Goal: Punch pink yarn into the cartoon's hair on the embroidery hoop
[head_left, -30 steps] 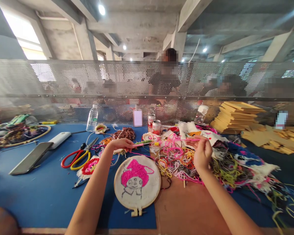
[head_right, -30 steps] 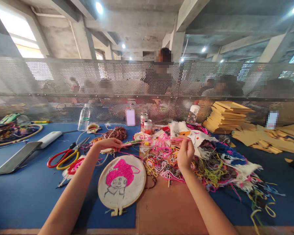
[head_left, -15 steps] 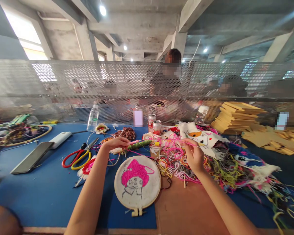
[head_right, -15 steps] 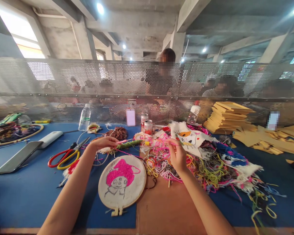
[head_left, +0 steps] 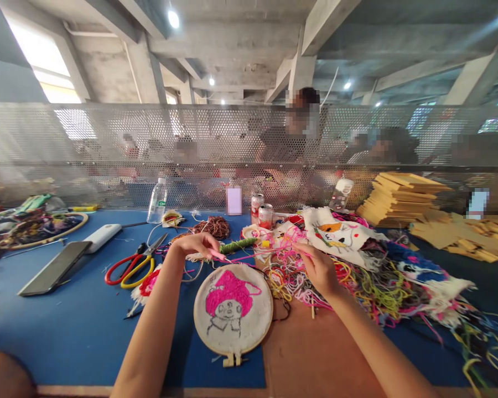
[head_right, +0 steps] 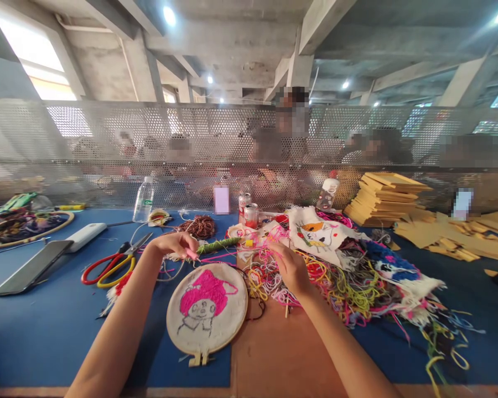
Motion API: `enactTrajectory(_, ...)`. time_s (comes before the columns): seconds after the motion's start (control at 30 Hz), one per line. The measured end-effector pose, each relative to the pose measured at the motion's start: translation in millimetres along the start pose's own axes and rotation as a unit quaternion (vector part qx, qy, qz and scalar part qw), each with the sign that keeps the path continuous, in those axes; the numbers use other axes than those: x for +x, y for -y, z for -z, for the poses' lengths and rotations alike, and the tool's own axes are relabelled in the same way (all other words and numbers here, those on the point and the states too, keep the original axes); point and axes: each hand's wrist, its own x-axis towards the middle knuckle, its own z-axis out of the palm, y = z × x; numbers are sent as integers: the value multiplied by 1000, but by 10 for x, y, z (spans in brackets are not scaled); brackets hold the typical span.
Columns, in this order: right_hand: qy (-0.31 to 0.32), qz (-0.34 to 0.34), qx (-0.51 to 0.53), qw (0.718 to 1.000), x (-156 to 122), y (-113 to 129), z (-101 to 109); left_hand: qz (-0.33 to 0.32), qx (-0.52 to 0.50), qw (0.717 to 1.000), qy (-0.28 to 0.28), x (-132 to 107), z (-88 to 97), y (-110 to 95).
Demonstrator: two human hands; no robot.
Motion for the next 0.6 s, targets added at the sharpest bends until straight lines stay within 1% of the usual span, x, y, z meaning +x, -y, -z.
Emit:
enactTrajectory(0.07, 3, -26, 30, 999, 1, 31, 1, -7, 11, 1000, 23, 36, -40, -129)
enactTrajectory(0.13, 18, -35, 58, 998, 0, 49, -9, -16, 23, 999, 40, 63, -71, -270)
enactTrajectory(0.2, 25, -14, 66, 997, 2, 55, -27, -36, 42, 997, 55, 71, -87, -400)
enactTrajectory(0.27, 26, 28, 46, 998, 17, 56, -43, -77, 64, 993, 57, 53, -85, -489)
enactTrajectory(0.3, 31, 50, 29, 998, 30, 57, -47, -98, 65, 992, 45, 32, -77, -509)
enactTrajectory(0.33, 41, 69, 10, 997, 49, 59, -48, -118, 52, 991, 21, 4, -65, -512)
enactTrajectory(0.43, 86, 98, -49, 990, 141, 77, -35, -160, -43, 982, -92, -113, -11, -439)
enactTrajectory(0.5, 110, 94, -81, 986, 235, 97, -22, -181, -95, 967, -150, -200, 34, -360)
enactTrajectory(0.6, 146, 45, -147, 977, 414, 116, -7, -201, -132, 950, -199, -306, 108, -283)
